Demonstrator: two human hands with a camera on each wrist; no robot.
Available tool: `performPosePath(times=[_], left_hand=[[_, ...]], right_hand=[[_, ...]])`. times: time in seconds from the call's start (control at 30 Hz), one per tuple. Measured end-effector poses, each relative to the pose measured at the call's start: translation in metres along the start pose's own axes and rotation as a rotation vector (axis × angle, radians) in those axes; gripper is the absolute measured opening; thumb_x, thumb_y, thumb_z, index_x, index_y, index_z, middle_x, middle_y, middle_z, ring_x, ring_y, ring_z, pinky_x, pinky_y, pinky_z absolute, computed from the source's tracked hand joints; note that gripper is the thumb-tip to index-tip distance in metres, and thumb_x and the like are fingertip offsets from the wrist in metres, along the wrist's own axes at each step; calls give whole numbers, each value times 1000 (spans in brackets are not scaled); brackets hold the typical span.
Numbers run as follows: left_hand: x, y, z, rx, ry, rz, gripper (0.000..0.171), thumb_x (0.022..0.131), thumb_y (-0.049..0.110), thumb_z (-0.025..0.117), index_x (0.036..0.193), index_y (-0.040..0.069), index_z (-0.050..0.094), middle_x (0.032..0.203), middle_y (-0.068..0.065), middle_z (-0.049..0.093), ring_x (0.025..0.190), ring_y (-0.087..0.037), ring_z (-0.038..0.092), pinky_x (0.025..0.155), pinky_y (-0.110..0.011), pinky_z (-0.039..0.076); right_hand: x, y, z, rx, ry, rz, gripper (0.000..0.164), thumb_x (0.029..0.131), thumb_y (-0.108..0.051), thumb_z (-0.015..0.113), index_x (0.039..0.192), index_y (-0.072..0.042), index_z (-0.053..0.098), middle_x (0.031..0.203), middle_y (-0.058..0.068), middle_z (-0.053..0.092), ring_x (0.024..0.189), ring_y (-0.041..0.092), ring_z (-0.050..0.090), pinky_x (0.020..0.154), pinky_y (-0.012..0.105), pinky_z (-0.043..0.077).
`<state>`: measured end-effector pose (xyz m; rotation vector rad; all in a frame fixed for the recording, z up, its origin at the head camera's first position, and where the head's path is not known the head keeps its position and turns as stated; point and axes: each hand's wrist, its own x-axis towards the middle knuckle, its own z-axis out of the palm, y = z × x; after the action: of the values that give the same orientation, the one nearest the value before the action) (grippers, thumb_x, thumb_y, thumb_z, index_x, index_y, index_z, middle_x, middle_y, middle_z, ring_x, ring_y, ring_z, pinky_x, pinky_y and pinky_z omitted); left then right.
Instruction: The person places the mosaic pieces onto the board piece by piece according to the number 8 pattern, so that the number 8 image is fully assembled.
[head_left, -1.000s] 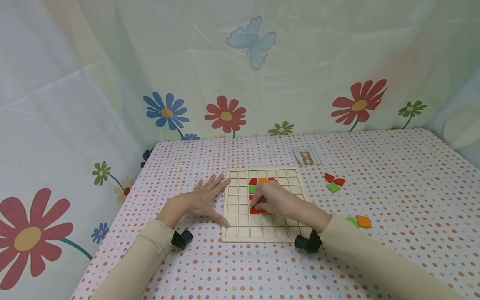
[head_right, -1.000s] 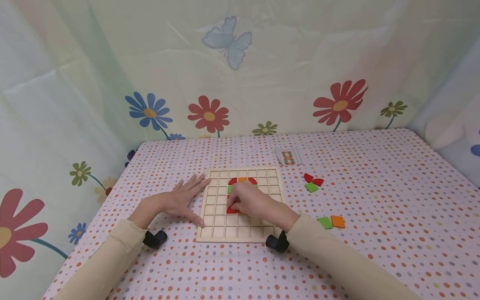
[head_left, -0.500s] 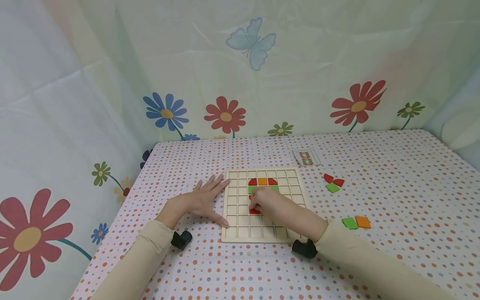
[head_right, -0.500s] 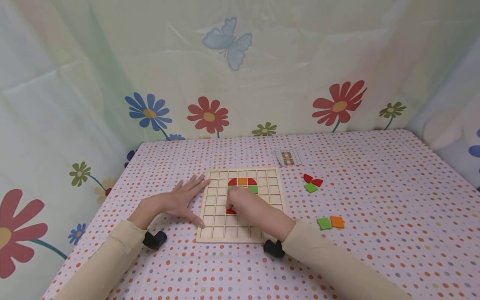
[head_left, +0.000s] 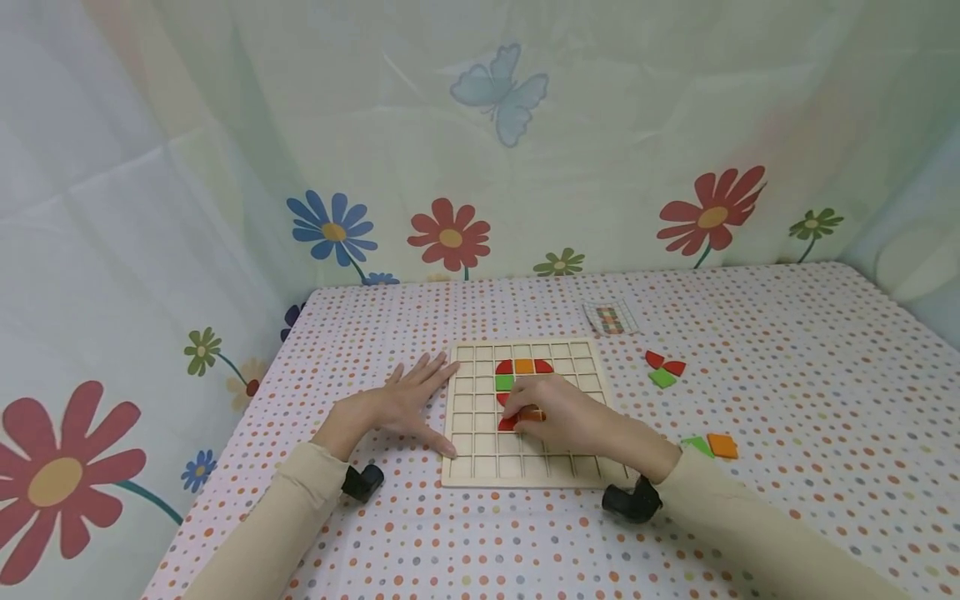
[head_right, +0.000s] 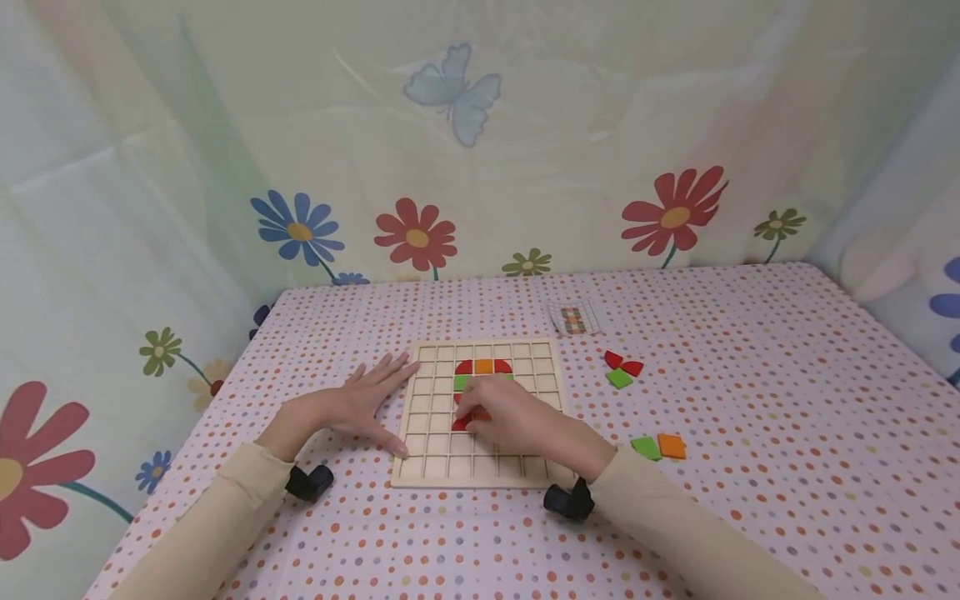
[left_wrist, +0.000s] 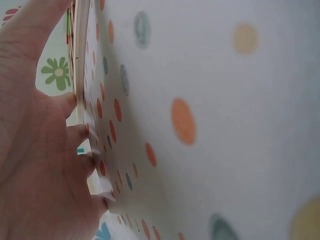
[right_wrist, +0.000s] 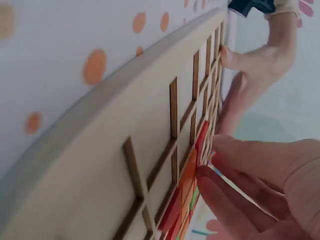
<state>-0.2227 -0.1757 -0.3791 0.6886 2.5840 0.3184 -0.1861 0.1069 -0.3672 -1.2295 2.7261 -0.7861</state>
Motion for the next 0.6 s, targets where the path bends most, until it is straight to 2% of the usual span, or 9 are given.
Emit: performPosePath(times=[0.07,0.2,0.3,0.43,0.6], left_hand=[[0,0,1,-3,0,4,129,80,63,84,171,20,3,176,-7,-9,161,-30,-13,128,-57,-5],[0,1,1,0,8,-6,129,79,63,84,171,20,4,176,-7,-8,161,-31,-12,129,-57,-4],[1,1,1,0,12,-13,129,79,63,84,171,20,4,176,-8,-7,161,-31,-11,129,-58,-4],[1,-1,2,-10,16,-6,129,79,61,85,171,19,5,176,-8,-7,161,-32,-10,129,-58,-3],[2,-2,2,-10,14,3,129,79,61,85,170,18,4,176,-9,-8,161,-33,-10,128,-59,-3]], right_hand=[[-7,4,-8,14,20,41,13,90,-3,82,101,-9,82,103,-2,73,98,18,68,87,36,60],[-25,21,-29,3,95,141,15,89,-2,82,103,-8,82,105,2,74,98,24,69,83,41,60],[-40,40,-50,-33,118,213,18,87,-2,84,104,-5,81,105,5,74,98,29,69,83,46,61],[-60,70,-74,-102,84,274,20,84,-1,86,103,-4,81,104,6,74,97,30,69,85,52,60],[-81,98,-90,-165,2,291,24,78,3,89,100,-4,82,104,6,74,96,30,68,83,51,61]])
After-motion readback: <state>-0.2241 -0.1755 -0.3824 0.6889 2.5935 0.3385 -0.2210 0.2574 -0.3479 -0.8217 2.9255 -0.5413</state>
